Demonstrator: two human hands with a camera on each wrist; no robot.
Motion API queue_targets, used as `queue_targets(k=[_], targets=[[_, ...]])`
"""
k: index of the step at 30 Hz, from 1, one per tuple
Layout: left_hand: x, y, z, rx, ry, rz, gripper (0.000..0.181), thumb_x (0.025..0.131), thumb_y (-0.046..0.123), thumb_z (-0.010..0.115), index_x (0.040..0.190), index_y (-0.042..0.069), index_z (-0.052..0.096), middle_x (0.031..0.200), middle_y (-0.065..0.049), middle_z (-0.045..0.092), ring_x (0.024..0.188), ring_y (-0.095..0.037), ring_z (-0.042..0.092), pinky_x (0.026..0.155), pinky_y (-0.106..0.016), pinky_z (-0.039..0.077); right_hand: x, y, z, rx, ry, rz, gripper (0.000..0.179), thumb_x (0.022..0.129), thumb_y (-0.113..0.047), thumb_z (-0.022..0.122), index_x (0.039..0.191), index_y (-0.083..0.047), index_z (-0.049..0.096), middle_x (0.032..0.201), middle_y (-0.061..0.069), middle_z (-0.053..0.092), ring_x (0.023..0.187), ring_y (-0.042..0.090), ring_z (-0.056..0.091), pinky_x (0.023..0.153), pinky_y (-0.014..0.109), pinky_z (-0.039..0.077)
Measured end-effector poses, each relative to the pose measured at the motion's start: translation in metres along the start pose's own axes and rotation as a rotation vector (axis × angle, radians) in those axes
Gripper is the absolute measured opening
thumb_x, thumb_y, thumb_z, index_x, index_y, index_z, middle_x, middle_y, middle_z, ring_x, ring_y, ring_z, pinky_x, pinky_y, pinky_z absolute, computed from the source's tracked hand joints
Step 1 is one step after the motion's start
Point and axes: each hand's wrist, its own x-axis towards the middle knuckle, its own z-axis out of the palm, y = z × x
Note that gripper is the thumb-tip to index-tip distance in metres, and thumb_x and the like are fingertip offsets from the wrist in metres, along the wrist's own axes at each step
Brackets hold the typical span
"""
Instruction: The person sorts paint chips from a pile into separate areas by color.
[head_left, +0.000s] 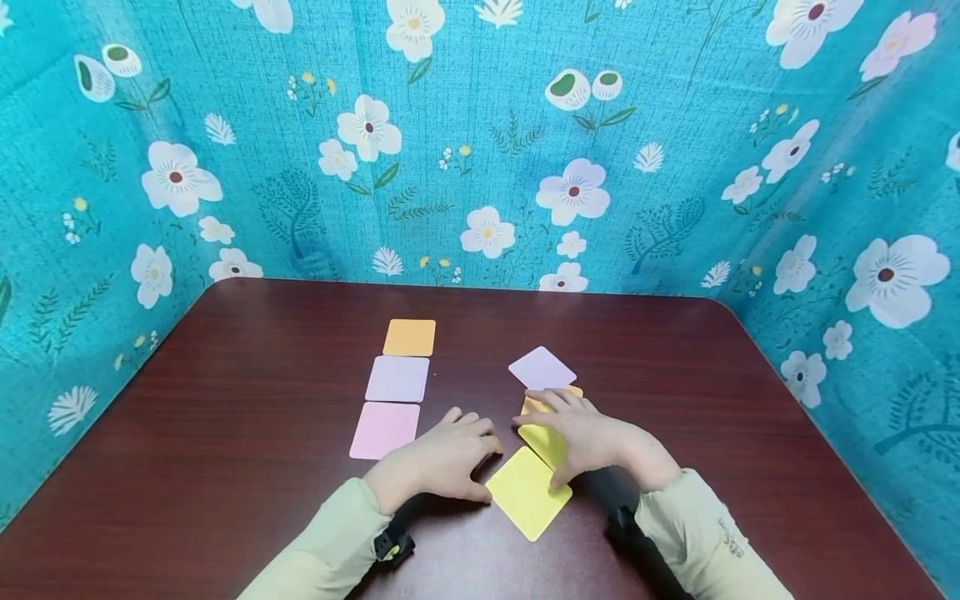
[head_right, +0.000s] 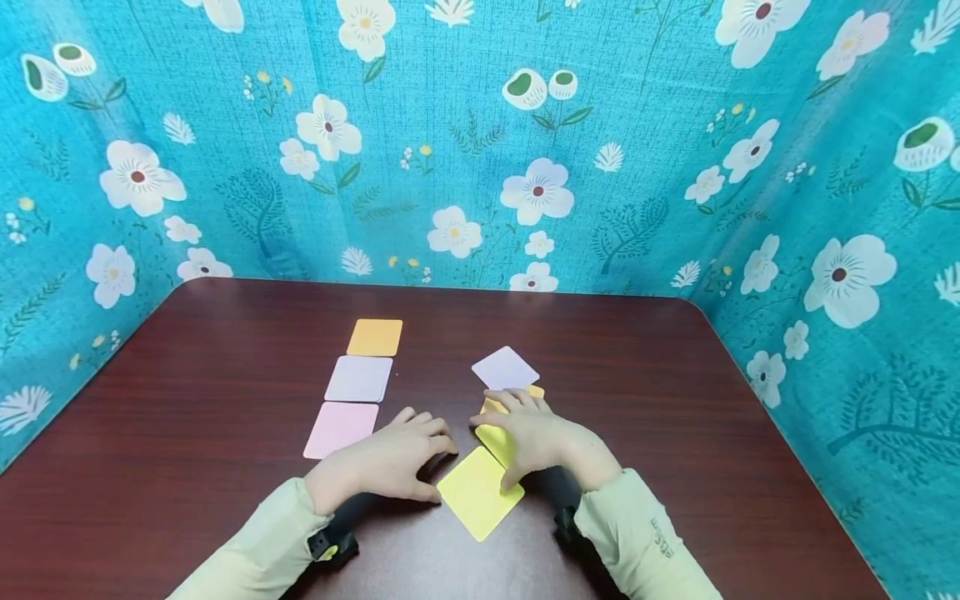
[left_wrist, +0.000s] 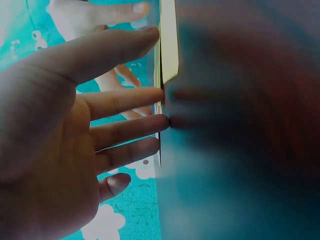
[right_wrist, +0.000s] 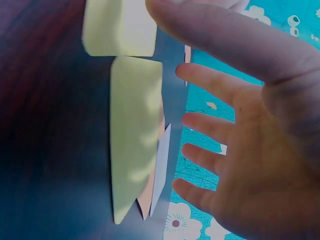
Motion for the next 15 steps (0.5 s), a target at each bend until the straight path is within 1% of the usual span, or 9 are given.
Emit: queue_targets(k=[5, 9, 12, 15], targets=[[-0.003, 0.007, 0.0, -0.035, -0.019, 0.043, 0.044, 0.072, 0.046, 0.069, 0.11, 0.026, 0.062, 0.106, 0.007, 0.054, 0.099, -0.011, 0.047, 0.08, -0.029, 0.032, -0.004, -0.003, 0.005, -0.016, -0.025, -0.027, 0.086, 0.053, -0.032, 0.086, 0.13, -0.022, 0.049, 0.144, 0.013, 0.029, 0.128, 0.036, 0.026, 0.093, 0.06, 0.029], [-0.006, 0.007, 0.001, -0.03, -0.028, 0.07, 0.038, 0.075, 0.046, 0.067, 0.109, 0.03, 0.063, 0.109, 0.007, 0.053, 0.102, -0.012, 0.046, 0.081, -0.028, 0.032, -0.008, -0.006, 0.007, -0.016, -0.034, -0.047, 0.086, 0.051, -0.027, 0.086, 0.129, -0.019, 0.05, 0.142, 0.013, 0.032, 0.128, 0.037, 0.026, 0.099, 0.061, 0.02], [-0.006, 0.005, 0.003, -0.007, -0.009, 0.058, 0.036, 0.075, 0.046, 0.066, 0.107, 0.031, 0.064, 0.11, 0.007, 0.054, 0.102, -0.012, 0.046, 0.081, -0.028, 0.033, -0.01, -0.008, 0.009, -0.036, -0.015, -0.043, 0.085, 0.05, -0.026, 0.086, 0.127, -0.019, 0.051, 0.141, 0.012, 0.032, 0.129, 0.037, 0.025, 0.101, 0.062, 0.012], [-0.006, 0.004, 0.004, 0.002, 0.007, 0.037, 0.037, 0.075, 0.046, 0.066, 0.107, 0.028, 0.065, 0.108, 0.007, 0.054, 0.1, -0.011, 0.046, 0.08, -0.028, 0.033, -0.009, -0.01, 0.012, -0.069, 0.024, -0.035, 0.081, 0.049, -0.027, 0.086, 0.123, -0.02, 0.054, 0.14, 0.01, 0.035, 0.129, 0.037, 0.026, 0.102, 0.062, 0.009]])
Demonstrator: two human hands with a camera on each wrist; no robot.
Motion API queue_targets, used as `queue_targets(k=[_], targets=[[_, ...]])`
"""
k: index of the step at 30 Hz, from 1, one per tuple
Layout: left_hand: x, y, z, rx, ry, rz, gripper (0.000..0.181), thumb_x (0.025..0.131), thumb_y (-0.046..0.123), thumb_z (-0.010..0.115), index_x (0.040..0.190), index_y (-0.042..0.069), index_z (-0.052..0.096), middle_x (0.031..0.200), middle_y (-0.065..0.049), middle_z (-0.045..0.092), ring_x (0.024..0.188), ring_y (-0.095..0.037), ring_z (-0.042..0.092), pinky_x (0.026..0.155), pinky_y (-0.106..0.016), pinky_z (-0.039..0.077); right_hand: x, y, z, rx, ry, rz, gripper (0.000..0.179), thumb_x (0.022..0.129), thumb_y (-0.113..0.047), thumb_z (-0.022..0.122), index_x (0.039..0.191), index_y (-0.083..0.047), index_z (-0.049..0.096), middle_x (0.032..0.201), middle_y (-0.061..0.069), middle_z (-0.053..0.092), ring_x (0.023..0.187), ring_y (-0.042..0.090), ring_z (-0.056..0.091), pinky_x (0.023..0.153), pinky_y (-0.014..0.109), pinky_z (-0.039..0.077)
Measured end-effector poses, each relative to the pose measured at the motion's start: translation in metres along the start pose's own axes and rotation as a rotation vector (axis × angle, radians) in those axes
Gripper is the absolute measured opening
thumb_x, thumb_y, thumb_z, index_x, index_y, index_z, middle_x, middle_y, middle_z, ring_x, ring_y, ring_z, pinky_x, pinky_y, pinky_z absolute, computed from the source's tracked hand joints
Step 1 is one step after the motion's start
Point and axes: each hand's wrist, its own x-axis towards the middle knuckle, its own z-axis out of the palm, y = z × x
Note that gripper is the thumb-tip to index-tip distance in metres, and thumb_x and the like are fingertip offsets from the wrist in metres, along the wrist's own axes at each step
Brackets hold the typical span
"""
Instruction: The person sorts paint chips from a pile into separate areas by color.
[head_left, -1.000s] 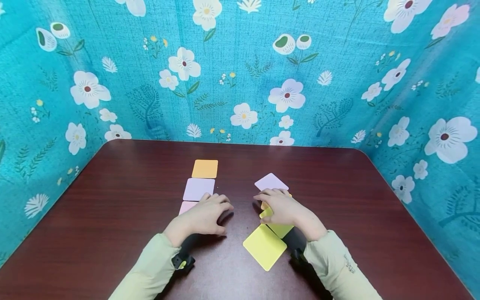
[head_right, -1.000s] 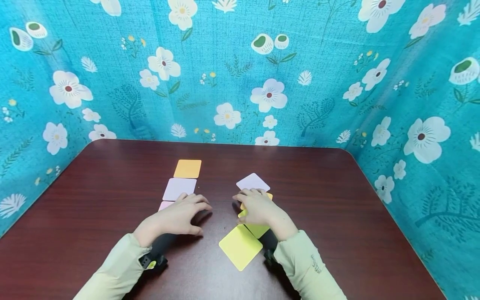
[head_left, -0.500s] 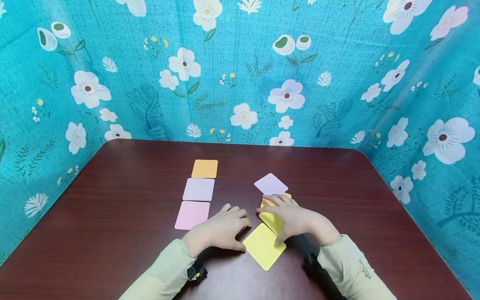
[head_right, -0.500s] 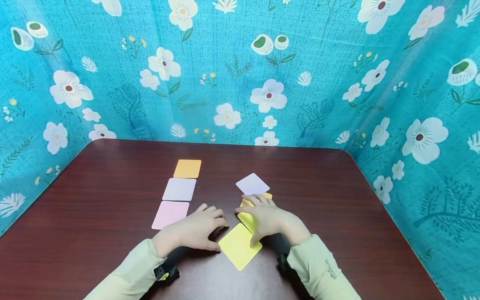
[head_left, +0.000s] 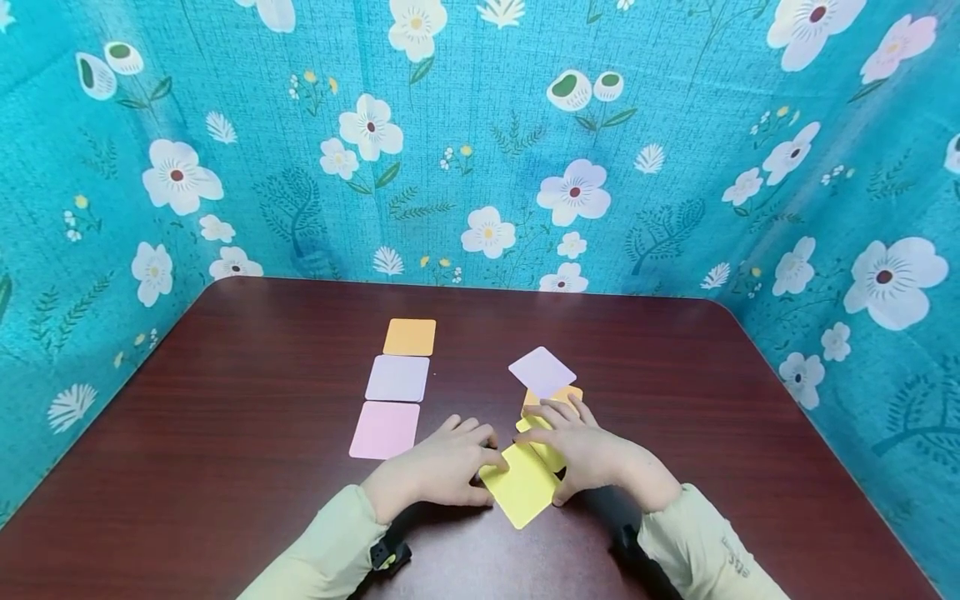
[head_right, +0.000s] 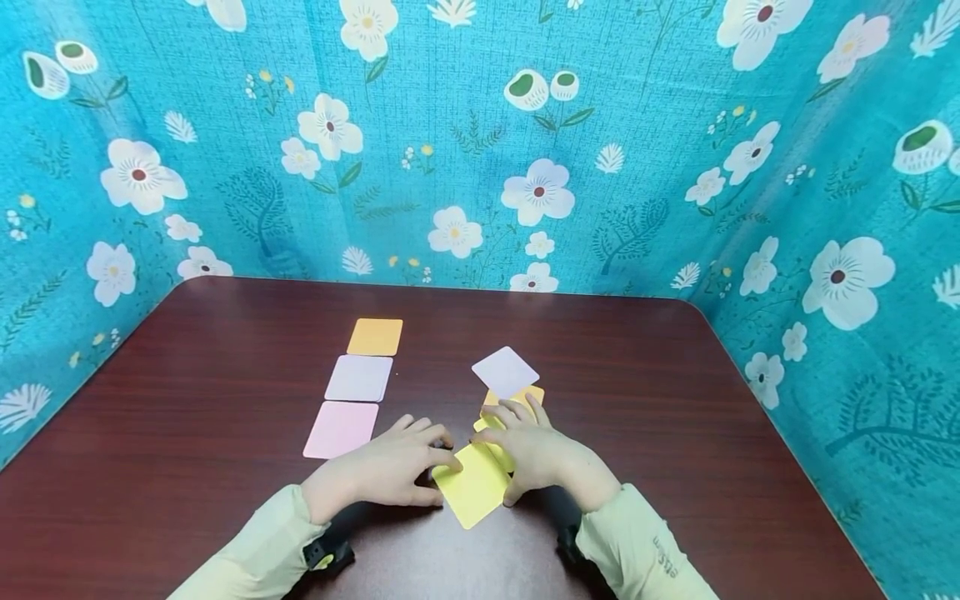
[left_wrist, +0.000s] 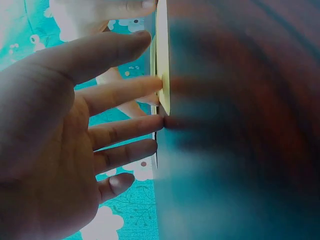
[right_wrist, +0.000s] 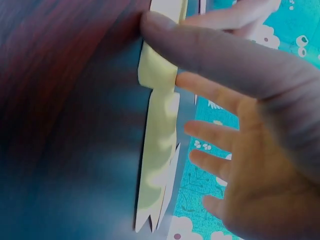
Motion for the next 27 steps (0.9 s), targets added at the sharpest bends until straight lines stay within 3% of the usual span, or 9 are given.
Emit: queue_targets(k=[12, 15, 20, 27], targets=[[0.004, 0.003, 0.003, 0.041, 0.056, -0.056, 0.043, 0.071, 0.047, 0.067, 0.102, 0.017, 0.062, 0.101, 0.007, 0.053, 0.093, -0.011, 0.046, 0.078, -0.028, 0.034, 0.012, -0.008, 0.004, -0.045, 0.064, -0.025, 0.07, 0.047, -0.034, 0.086, 0.105, -0.014, 0.052, 0.131, 0.01, 0.041, 0.126, 0.032, 0.032, 0.1, 0.063, 0.011], [0.005, 0.005, 0.005, 0.065, 0.059, -0.079, 0.054, 0.067, 0.052, 0.068, 0.104, 0.014, 0.061, 0.102, 0.005, 0.053, 0.093, -0.013, 0.046, 0.078, -0.028, 0.034, 0.016, -0.009, 0.007, -0.034, 0.065, -0.019, 0.069, 0.05, -0.039, 0.084, 0.105, -0.013, 0.05, 0.129, 0.011, 0.041, 0.127, 0.031, 0.031, 0.101, 0.063, 0.01], [0.006, 0.004, 0.007, 0.117, 0.075, -0.128, 0.064, 0.056, 0.062, 0.071, 0.096, 0.013, 0.06, 0.095, 0.003, 0.051, 0.088, -0.015, 0.045, 0.075, -0.029, 0.034, 0.019, -0.009, 0.01, -0.035, 0.084, -0.003, 0.069, 0.053, -0.045, 0.081, 0.105, -0.013, 0.049, 0.128, 0.011, 0.042, 0.128, 0.03, 0.03, 0.102, 0.061, 0.008], [0.009, 0.002, 0.006, 0.111, 0.042, -0.141, 0.064, 0.056, 0.061, 0.072, 0.096, 0.012, 0.06, 0.094, 0.003, 0.05, 0.086, -0.015, 0.044, 0.075, -0.03, 0.033, 0.02, -0.009, 0.012, -0.053, 0.104, 0.003, 0.071, 0.052, -0.048, 0.08, 0.105, -0.011, 0.05, 0.127, 0.011, 0.042, 0.127, 0.03, 0.031, 0.102, 0.061, 0.008]])
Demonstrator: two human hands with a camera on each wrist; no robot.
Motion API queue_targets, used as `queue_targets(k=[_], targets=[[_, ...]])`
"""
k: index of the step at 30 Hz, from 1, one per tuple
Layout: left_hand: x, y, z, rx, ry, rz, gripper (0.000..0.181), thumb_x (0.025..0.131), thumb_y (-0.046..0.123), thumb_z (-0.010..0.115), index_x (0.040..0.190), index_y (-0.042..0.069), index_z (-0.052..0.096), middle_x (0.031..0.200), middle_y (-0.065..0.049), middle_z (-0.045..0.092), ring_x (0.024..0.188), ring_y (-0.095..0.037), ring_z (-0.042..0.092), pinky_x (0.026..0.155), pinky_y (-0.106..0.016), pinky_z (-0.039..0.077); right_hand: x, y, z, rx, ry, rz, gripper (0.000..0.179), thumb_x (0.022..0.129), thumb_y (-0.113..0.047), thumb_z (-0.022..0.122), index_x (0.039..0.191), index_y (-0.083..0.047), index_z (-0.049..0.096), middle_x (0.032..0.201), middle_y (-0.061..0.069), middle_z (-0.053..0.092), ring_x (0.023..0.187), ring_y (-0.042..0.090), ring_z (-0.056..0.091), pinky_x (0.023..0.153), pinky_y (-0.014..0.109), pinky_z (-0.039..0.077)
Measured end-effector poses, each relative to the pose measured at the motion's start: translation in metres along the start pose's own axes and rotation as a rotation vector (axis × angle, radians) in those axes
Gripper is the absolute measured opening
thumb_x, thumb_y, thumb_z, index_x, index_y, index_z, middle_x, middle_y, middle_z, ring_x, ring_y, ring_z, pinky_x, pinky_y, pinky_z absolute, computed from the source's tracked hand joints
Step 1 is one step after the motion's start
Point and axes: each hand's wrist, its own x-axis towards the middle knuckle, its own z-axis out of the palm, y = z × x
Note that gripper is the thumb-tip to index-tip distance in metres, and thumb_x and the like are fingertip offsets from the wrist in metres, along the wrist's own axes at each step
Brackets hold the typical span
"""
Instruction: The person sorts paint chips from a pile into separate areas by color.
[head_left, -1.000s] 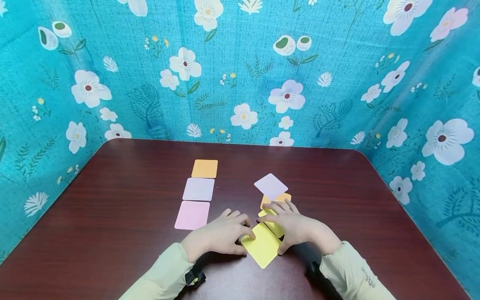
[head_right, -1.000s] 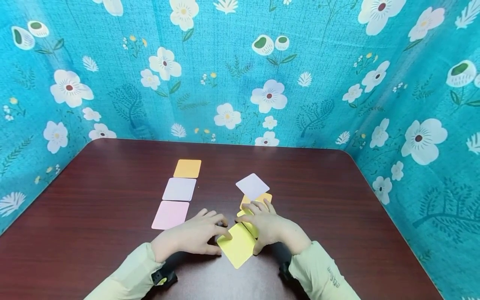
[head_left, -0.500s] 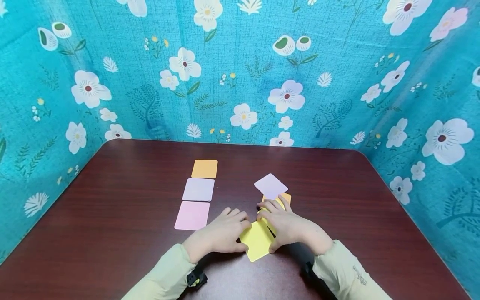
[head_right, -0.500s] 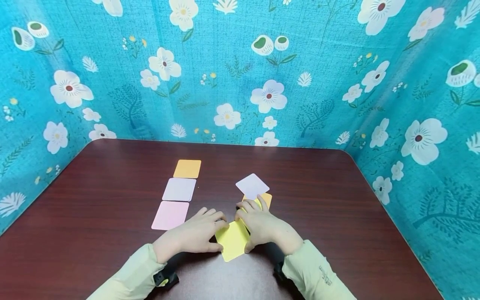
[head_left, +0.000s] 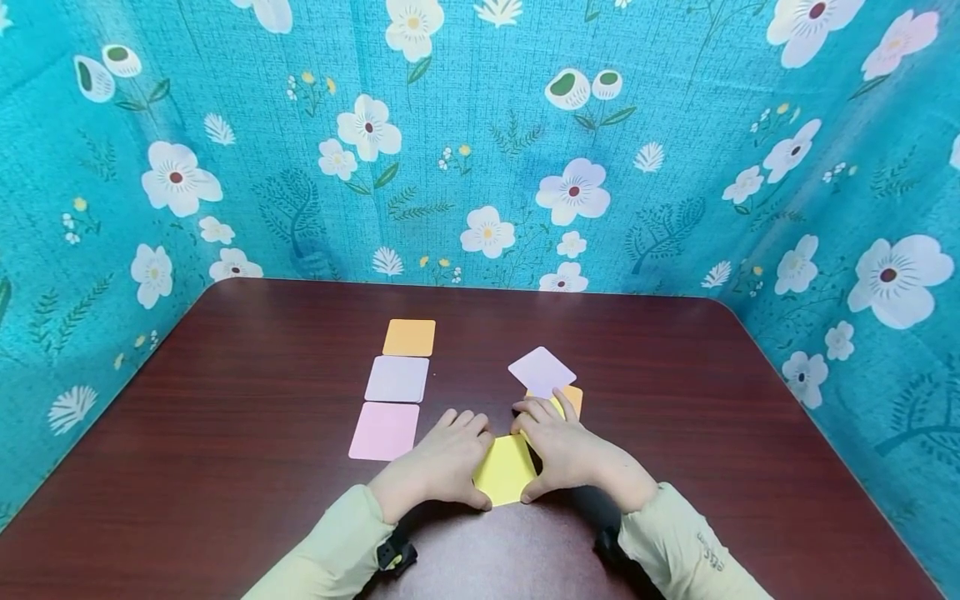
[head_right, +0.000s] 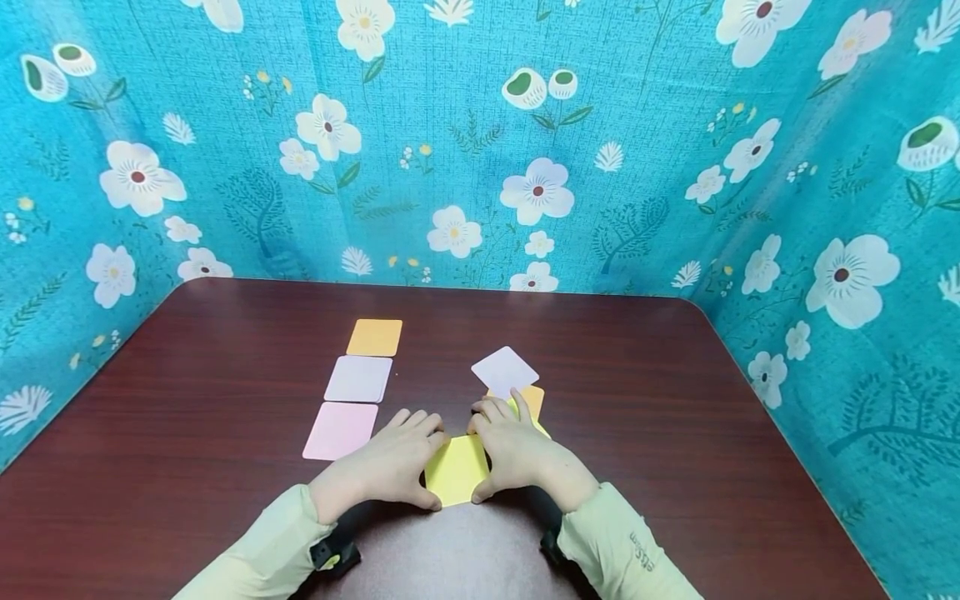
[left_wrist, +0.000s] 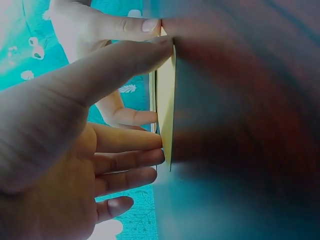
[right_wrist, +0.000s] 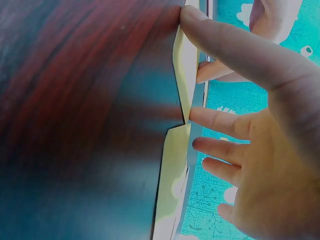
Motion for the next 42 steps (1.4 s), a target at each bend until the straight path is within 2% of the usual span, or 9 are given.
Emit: queue_targets(k=[7, 14, 20, 24, 28, 32, 37, 42], targets=[[0.001, 0.0, -0.003, -0.018, -0.019, 0.003, 0.065, 0.055, 0.057, 0.073, 0.098, 0.011, 0.057, 0.093, 0.001, 0.047, 0.086, -0.015, 0.044, 0.073, -0.029, 0.034, 0.004, -0.002, -0.003, 0.02, 0.007, -0.005, 0.069, 0.048, -0.047, 0.082, 0.098, -0.011, 0.049, 0.126, 0.011, 0.043, 0.126, 0.031, 0.031, 0.101, 0.062, 0.007], [0.0, -0.001, -0.003, -0.01, -0.021, 0.001, 0.063, 0.054, 0.054, 0.074, 0.097, 0.012, 0.056, 0.09, 0.002, 0.045, 0.084, -0.015, 0.043, 0.072, -0.029, 0.032, 0.003, -0.003, -0.003, -0.034, -0.028, 0.004, 0.074, 0.045, -0.052, 0.081, 0.097, -0.012, 0.048, 0.123, 0.008, 0.043, 0.124, 0.027, 0.032, 0.102, 0.062, 0.009], [-0.002, -0.004, -0.001, -0.046, -0.029, 0.009, 0.065, 0.055, 0.052, 0.074, 0.101, 0.011, 0.056, 0.091, 0.002, 0.045, 0.084, -0.015, 0.042, 0.072, -0.029, 0.032, 0.004, -0.004, -0.004, -0.041, -0.005, -0.007, 0.065, 0.048, -0.046, 0.08, 0.095, -0.012, 0.048, 0.122, 0.008, 0.043, 0.123, 0.027, 0.032, 0.102, 0.06, 0.009], [-0.004, -0.007, 0.001, -0.088, -0.031, 0.016, 0.066, 0.055, 0.05, 0.075, 0.104, 0.011, 0.054, 0.093, 0.002, 0.044, 0.085, -0.015, 0.042, 0.071, -0.029, 0.031, 0.004, -0.006, -0.003, -0.056, 0.002, -0.001, 0.07, 0.046, -0.052, 0.08, 0.093, -0.012, 0.047, 0.12, 0.007, 0.044, 0.121, 0.025, 0.034, 0.102, 0.06, 0.01], [-0.007, -0.01, 0.002, -0.129, -0.036, 0.014, 0.068, 0.055, 0.048, 0.075, 0.108, 0.011, 0.054, 0.097, 0.002, 0.045, 0.087, -0.014, 0.042, 0.072, -0.028, 0.03, 0.003, -0.009, -0.002, -0.077, -0.015, 0.015, 0.076, 0.042, -0.058, 0.08, 0.093, -0.013, 0.047, 0.118, 0.006, 0.044, 0.12, 0.025, 0.035, 0.103, 0.059, 0.011], [-0.008, -0.012, 0.002, -0.138, -0.036, 0.016, 0.067, 0.056, 0.047, 0.075, 0.109, 0.011, 0.054, 0.1, 0.002, 0.046, 0.089, -0.014, 0.042, 0.072, -0.028, 0.03, 0.003, -0.011, -0.001, -0.106, -0.025, 0.016, 0.076, 0.043, -0.058, 0.079, 0.094, -0.013, 0.046, 0.118, 0.006, 0.044, 0.119, 0.024, 0.036, 0.103, 0.058, 0.013], [-0.009, -0.015, 0.0, -0.125, -0.026, 0.006, 0.07, 0.057, 0.051, 0.075, 0.11, 0.011, 0.053, 0.099, 0.002, 0.047, 0.089, -0.015, 0.043, 0.073, -0.029, 0.03, 0.005, -0.009, -0.003, -0.091, 0.002, 0.002, 0.076, 0.046, -0.056, 0.078, 0.097, -0.011, 0.046, 0.111, 0.005, 0.042, 0.113, 0.024, 0.037, 0.103, 0.056, 0.017], [-0.006, -0.024, -0.003, -0.096, -0.025, -0.015, 0.077, 0.054, 0.055, 0.076, 0.111, 0.01, 0.051, 0.097, 0.0, 0.047, 0.088, -0.017, 0.043, 0.073, -0.031, 0.03, 0.012, -0.004, -0.007, -0.063, 0.039, -0.013, 0.078, 0.046, -0.056, 0.077, 0.101, -0.009, 0.046, 0.101, 0.001, 0.039, 0.104, 0.024, 0.037, 0.096, 0.048, 0.026]])
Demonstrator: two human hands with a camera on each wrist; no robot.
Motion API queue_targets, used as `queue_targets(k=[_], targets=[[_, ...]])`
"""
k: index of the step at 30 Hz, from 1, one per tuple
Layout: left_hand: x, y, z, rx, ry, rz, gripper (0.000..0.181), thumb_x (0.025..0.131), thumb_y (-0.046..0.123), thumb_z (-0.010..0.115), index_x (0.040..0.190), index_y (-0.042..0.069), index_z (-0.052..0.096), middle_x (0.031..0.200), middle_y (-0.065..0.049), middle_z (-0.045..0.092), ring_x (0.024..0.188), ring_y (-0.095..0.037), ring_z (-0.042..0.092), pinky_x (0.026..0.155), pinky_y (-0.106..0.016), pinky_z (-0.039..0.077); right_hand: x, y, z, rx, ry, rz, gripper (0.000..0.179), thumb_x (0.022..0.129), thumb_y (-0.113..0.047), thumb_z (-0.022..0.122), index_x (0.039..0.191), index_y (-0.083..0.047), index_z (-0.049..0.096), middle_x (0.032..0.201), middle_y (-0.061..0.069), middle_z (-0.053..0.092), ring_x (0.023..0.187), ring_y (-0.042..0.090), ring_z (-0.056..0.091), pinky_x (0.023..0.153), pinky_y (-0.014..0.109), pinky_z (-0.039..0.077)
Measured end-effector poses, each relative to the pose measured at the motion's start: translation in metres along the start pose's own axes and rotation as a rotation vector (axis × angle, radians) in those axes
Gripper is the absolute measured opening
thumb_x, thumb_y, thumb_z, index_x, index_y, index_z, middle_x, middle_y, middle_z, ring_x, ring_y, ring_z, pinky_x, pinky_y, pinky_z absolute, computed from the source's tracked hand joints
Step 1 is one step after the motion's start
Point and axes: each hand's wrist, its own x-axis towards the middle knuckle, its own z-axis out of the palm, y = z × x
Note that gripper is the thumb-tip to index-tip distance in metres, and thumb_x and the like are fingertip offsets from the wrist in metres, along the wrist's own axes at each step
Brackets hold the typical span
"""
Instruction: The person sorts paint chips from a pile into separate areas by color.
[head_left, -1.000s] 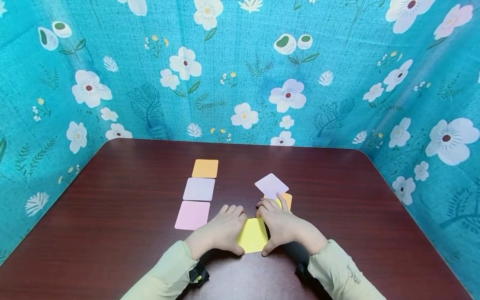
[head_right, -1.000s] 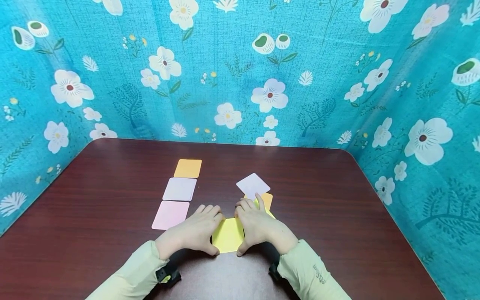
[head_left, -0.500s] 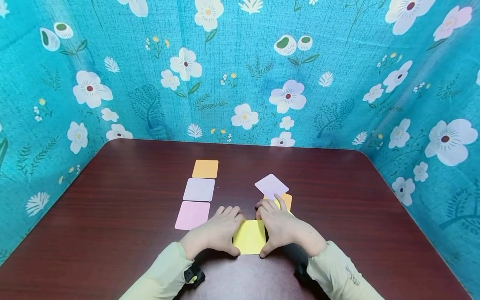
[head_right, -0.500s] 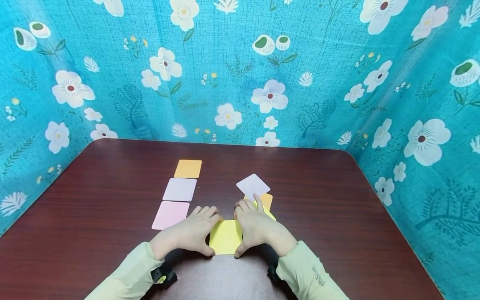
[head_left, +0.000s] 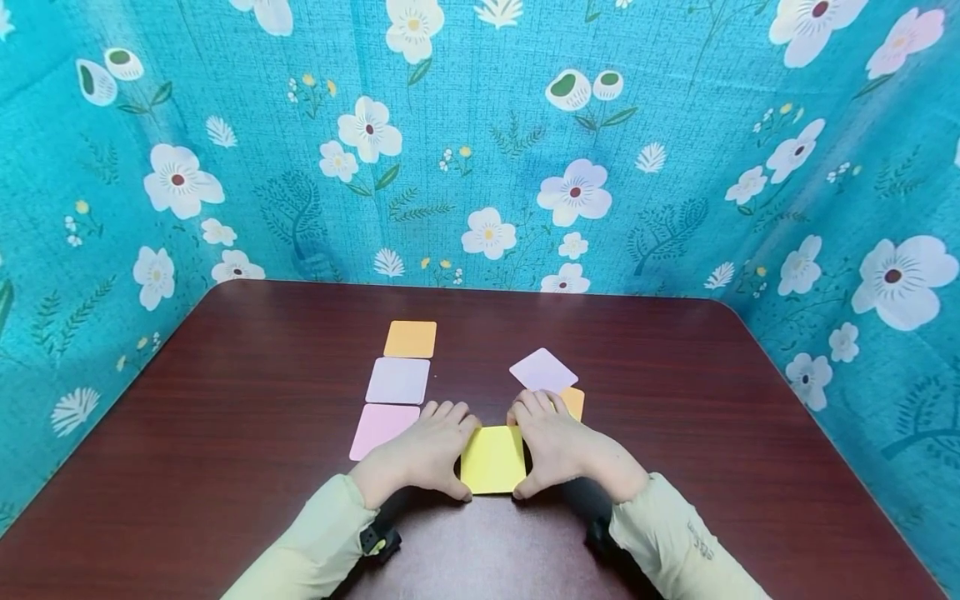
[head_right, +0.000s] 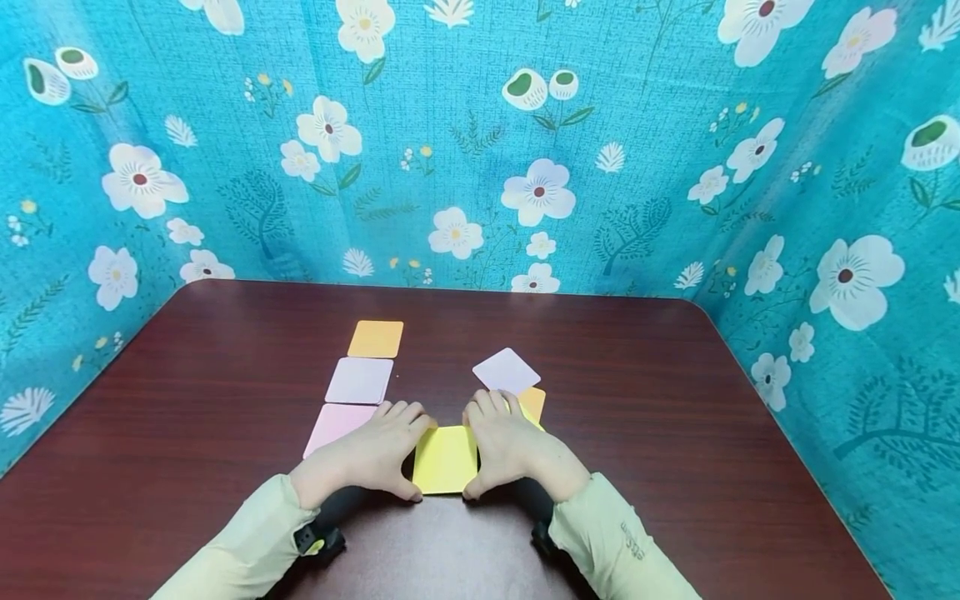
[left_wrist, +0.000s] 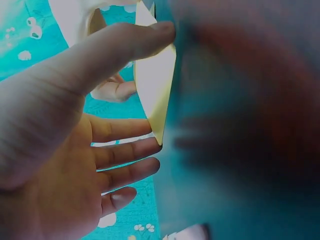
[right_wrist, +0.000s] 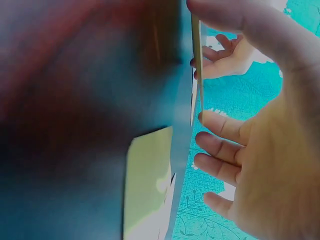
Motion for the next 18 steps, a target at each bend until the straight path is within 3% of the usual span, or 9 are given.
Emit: queue_targets(k=[5, 13, 18], targets=[[0.007, -0.011, -0.008, -0.009, -0.011, -0.009, 0.078, 0.053, 0.051, 0.077, 0.112, 0.007, 0.051, 0.098, -0.003, 0.047, 0.09, -0.02, 0.043, 0.075, -0.033, 0.031, 0.013, 0.005, -0.004, 0.043, -0.006, 0.016, 0.078, 0.048, -0.052, 0.077, 0.103, -0.008, 0.045, 0.098, 0.0, 0.04, 0.1, 0.024, 0.038, 0.094, 0.047, 0.026], [0.023, -0.045, -0.014, -0.197, -0.067, -0.042, 0.07, 0.058, 0.038, 0.079, 0.116, 0.009, 0.052, 0.103, -0.003, 0.048, 0.093, -0.018, 0.041, 0.076, -0.034, 0.029, 0.04, 0.017, -0.009, 0.063, -0.043, 0.07, 0.076, 0.054, -0.052, 0.075, 0.107, -0.007, 0.045, 0.099, 0.001, 0.042, 0.102, 0.023, 0.04, 0.097, 0.048, 0.024], [0.032, -0.059, -0.015, -0.203, -0.074, -0.064, 0.071, 0.06, 0.037, 0.078, 0.119, 0.008, 0.051, 0.105, -0.004, 0.047, 0.094, -0.019, 0.04, 0.079, -0.036, 0.03, 0.055, 0.025, -0.011, 0.089, -0.053, 0.079, 0.075, 0.055, -0.049, 0.076, 0.108, -0.006, 0.046, 0.1, 0.003, 0.042, 0.101, 0.023, 0.041, 0.096, 0.048, 0.025]])
